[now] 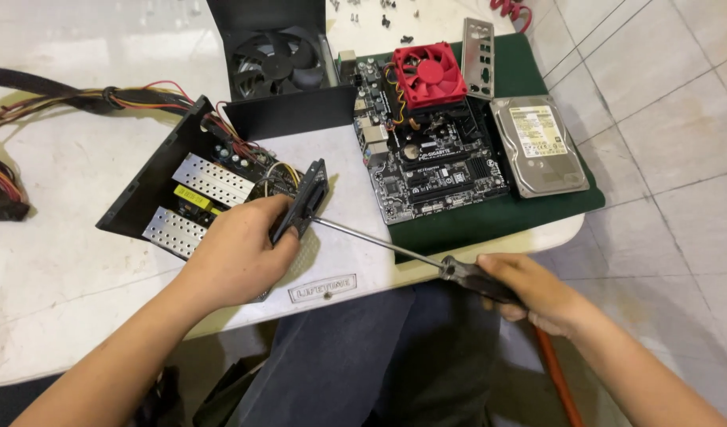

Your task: Disassembling a computer power supply unit by removing internal components and screws with a screwdriver.

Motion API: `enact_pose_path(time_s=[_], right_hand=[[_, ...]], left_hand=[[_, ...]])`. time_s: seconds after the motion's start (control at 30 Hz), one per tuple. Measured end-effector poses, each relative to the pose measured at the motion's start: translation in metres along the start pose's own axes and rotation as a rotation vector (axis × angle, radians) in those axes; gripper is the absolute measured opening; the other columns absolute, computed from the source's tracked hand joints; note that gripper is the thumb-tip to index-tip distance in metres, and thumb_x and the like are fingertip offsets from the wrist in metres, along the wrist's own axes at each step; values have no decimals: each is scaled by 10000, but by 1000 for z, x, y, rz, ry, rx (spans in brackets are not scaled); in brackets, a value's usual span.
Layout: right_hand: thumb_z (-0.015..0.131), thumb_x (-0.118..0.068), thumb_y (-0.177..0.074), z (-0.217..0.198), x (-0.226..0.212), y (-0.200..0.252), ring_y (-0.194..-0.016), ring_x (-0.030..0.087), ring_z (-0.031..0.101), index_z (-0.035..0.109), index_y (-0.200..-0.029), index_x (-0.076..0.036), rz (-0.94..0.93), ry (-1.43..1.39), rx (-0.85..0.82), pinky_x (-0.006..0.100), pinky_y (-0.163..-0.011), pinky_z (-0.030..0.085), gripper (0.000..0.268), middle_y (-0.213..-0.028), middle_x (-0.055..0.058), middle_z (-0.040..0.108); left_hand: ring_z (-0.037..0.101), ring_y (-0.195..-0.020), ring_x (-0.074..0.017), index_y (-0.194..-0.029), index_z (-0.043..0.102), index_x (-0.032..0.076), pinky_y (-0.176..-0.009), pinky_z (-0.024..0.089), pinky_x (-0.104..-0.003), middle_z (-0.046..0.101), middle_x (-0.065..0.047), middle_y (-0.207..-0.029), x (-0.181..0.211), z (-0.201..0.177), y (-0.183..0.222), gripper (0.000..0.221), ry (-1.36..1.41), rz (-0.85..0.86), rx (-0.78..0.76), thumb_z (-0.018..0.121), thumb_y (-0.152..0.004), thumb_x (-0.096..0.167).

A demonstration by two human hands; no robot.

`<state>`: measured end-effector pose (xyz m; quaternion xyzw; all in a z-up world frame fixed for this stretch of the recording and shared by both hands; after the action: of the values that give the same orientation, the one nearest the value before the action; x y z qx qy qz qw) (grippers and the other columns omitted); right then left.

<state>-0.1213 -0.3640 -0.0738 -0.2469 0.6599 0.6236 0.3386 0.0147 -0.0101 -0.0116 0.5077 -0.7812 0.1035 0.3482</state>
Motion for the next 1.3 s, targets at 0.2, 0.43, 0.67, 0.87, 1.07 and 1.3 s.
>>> enact_pose_path(time_s=[0.2,0.43,0.67,0.87,1.07,1.3], right_hand=[[867,-302,-689,6,-15,38,-854,175,678,602,-996,-163,-249,1033,256,324,-772,511,429,-942,11,718],[606,-360,-1021,19,-2,45,-721,220,685,720,-1199,-29,-1488,1743,671,333,-584,497,392,-1001,84,748],[484,-492,-986,13,-2,15,-289,109,359,747,-1007,146,181,138,-360,246,-263,218,690,-493,84,433],[850,-331,-711,21,-28,42,-783,172,665,565,-925,-150,-230,1061,286,331,-727,484,400,-877,-2,693],[629,-452,-1028,27,-13,63,-755,190,694,735,-1171,-52,-1556,1789,778,326,-588,494,437,-1014,70,728],[527,-441,-963,-1,-15,18,-935,261,733,715,-1052,-197,-578,1266,295,422,-771,531,320,-992,-21,767]], left_hand=[[598,-698,-351,-879,579,113,-675,432,-477,650,-120,-746,-6,3,-3,182,-114,-78,-91,519,-872,285],[611,-733,-368,-888,568,102,-696,441,-488,662,-132,-797,-10,4,-2,183,-98,-62,-82,510,-875,276],[609,-728,-401,-818,521,74,-673,444,-520,660,-161,-821,-6,5,-4,160,-127,-25,-61,480,-842,226],[605,-704,-342,-885,579,105,-677,443,-470,653,-128,-743,-7,-1,-3,170,-93,-73,-117,495,-859,251],[596,-687,-345,-862,566,101,-664,444,-476,647,-126,-733,-5,0,-1,155,-98,-72,-124,504,-859,244],[614,-777,-381,-841,520,75,-698,451,-503,657,-159,-850,-14,3,-6,146,-97,5,-122,497,-781,206]])
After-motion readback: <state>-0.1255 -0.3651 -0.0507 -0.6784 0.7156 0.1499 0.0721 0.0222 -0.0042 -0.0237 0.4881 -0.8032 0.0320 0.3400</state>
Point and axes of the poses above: each hand's wrist, its own y-axis away from the middle knuckle, its own z-axis out of the palm, x = y × z, the point moved 2 cm from there along -y, towards the middle knuckle
